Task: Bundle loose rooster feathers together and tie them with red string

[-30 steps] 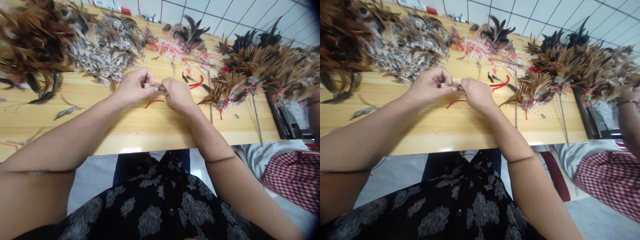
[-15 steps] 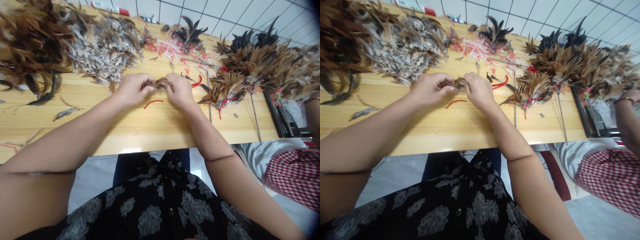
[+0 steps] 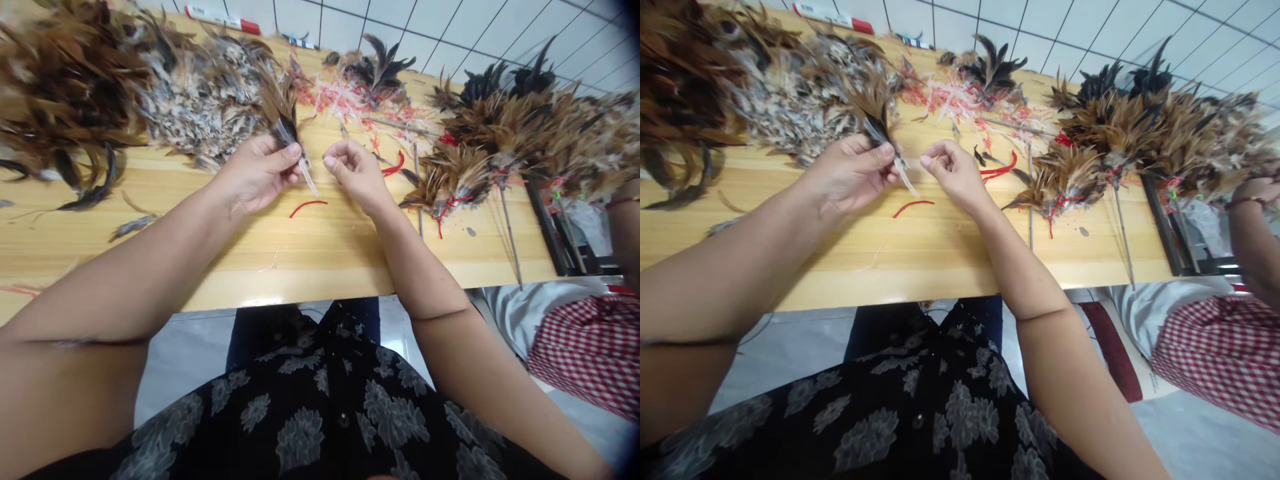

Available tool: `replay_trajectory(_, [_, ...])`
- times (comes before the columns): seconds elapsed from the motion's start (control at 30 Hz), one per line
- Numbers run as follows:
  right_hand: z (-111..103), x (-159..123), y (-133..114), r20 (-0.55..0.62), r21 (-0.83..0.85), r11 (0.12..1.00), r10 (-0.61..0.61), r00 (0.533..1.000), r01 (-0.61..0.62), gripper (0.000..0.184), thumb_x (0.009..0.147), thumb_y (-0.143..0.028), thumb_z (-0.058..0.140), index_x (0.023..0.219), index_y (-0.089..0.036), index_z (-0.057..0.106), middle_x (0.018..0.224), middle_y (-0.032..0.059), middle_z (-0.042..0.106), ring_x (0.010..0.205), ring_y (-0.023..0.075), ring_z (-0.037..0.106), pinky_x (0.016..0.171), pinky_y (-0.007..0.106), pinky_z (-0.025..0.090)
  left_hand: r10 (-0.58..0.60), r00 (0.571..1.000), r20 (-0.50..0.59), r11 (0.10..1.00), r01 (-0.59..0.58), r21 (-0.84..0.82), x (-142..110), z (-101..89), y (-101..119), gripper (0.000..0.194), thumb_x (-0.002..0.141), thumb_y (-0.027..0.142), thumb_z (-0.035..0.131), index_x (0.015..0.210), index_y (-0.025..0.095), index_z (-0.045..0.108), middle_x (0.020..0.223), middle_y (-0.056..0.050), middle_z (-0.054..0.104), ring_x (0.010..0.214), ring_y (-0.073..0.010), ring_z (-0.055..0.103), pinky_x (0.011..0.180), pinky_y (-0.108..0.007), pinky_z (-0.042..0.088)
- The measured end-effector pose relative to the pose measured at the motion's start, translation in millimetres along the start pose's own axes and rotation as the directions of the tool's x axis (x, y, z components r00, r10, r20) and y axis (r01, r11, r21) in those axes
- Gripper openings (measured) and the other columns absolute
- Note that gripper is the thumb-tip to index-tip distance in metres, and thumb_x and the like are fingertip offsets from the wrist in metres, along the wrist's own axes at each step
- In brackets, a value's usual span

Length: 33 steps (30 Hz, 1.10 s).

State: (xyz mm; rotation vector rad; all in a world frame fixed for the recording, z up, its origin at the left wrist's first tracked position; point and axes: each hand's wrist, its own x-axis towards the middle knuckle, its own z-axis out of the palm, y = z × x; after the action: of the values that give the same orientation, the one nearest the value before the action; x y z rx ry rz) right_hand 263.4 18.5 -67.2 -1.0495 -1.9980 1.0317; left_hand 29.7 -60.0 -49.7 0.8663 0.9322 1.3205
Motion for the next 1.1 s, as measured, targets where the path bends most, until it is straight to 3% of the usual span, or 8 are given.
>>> replay_trajectory(0.13, [5.5, -6.0, -8.9, 0.109, 0.032, 0.999, -0.026, 0.994, 0.023, 0.057, 0.102, -0.079, 0.094, 0.111, -0.024, 0.082, 0.096, 0.0026, 0.076, 0.097, 0.0212, 0.07, 0.091, 0.037, 0.065, -0.018, 1.0, -0.001, 0.999, 0.018, -0.034, 2.7, -1.0, 1.4, 0.038, 0.115, 0.025, 0.102, 0.086, 0.022, 0.077, 0.083, -0.002, 0.077, 0.075, -0.0163, 0.074, 0.068, -0.025, 0.064])
replay_trajectory(0.23, [9.5, -9.3, -15.9, 0.161, 0.086, 0.996, -0.044, 0.986, 0.03, 0.058, 0.101, -0.079, 0.094, 0.107, -0.023, 0.082, 0.097, 0.0028, 0.077, 0.098, 0.0207, 0.071, 0.089, 0.035, 0.063, -0.075, 0.997, 0.001, 0.995, 0.075, -0.061, 1.8, -1.2, 1.3, 0.041, 0.114, 0.028, 0.107, 0.09, 0.021, 0.075, 0.08, -0.001, 0.074, 0.077, -0.0172, 0.078, 0.07, -0.024, 0.068])
replay_trajectory(0.37, [12.4, -10.2, -21.3, 0.173, 0.147, 0.989, -0.05, 0.984, 0.025, 0.065, 0.096, -0.086, 0.094, 0.101, -0.023, 0.079, 0.099, 0.0041, 0.08, 0.102, 0.0213, 0.073, 0.091, 0.035, 0.065, -0.117, 0.992, 0.047, 0.989, 0.12, -0.087, -2.0, 1.8, -1.3, 0.042, 0.103, 0.031, 0.117, 0.094, 0.023, 0.077, 0.081, -0.002, 0.077, 0.08, -0.0209, 0.08, 0.072, -0.028, 0.07])
replay_trajectory(0.5, [13.5, -9.2, -20.2, 0.15, 0.141, 0.989, -0.069, 0.986, 0.047, 0.066, 0.098, -0.086, 0.094, 0.1, -0.023, 0.076, 0.099, 0.0033, 0.077, 0.099, 0.0197, 0.071, 0.094, 0.035, 0.064, -0.141, 0.987, 0.075, 0.982, 0.149, -0.112, -4.2, 5.8, -3.2, 0.039, 0.108, 0.028, 0.111, 0.091, 0.022, 0.077, 0.085, -0.002, 0.079, 0.078, -0.0164, 0.076, 0.073, -0.025, 0.069])
replay_trajectory(0.8, [18.1, -10.8, -23.3, 0.154, 0.055, 0.995, -0.09, 0.984, 0.082, 0.037, 0.11, -0.055, 0.087, 0.098, -0.022, 0.073, 0.106, 0.0036, 0.076, 0.107, 0.0206, 0.069, 0.103, 0.036, 0.061, -0.163, 0.984, 0.068, 0.981, 0.169, -0.09, -2.4, -0.7, -8.9, 0.044, 0.1, 0.031, 0.117, 0.1, 0.024, 0.073, 0.077, 0.001, 0.072, 0.091, -0.0253, 0.082, 0.079, -0.032, 0.068])
replay_trajectory(0.93, [18.9, -8.1, -16.5, 0.15, 0.096, 0.987, -0.143, 0.978, 0.129, 0.051, 0.111, -0.07, 0.085, 0.099, -0.022, 0.072, 0.103, 0.0026, 0.074, 0.106, 0.0193, 0.069, 0.102, 0.035, 0.061, -0.185, 0.98, 0.076, 0.972, 0.194, -0.135, -7.5, 8.3, -3.3, 0.036, 0.104, 0.023, 0.111, 0.098, 0.023, 0.075, 0.079, 0.0, 0.075, 0.08, -0.0207, 0.078, 0.075, -0.028, 0.066])
replay_trajectory(1.1, [18.5, -8.8, -16.6, 0.151, 0.155, 0.976, -0.179, 0.972, 0.156, 0.067, 0.11, -0.087, 0.079, 0.098, -0.022, 0.07, 0.099, 0.0014, 0.073, 0.101, 0.0172, 0.069, 0.097, 0.033, 0.062, -0.195, 0.981, -0.022, 0.964, 0.187, -0.187, -12.7, 23.2, 11.5, 0.037, 0.12, 0.011, 0.09, 0.089, 0.019, 0.071, 0.079, 0.001, 0.074, 0.066, -0.0136, 0.074, 0.068, -0.022, 0.062])
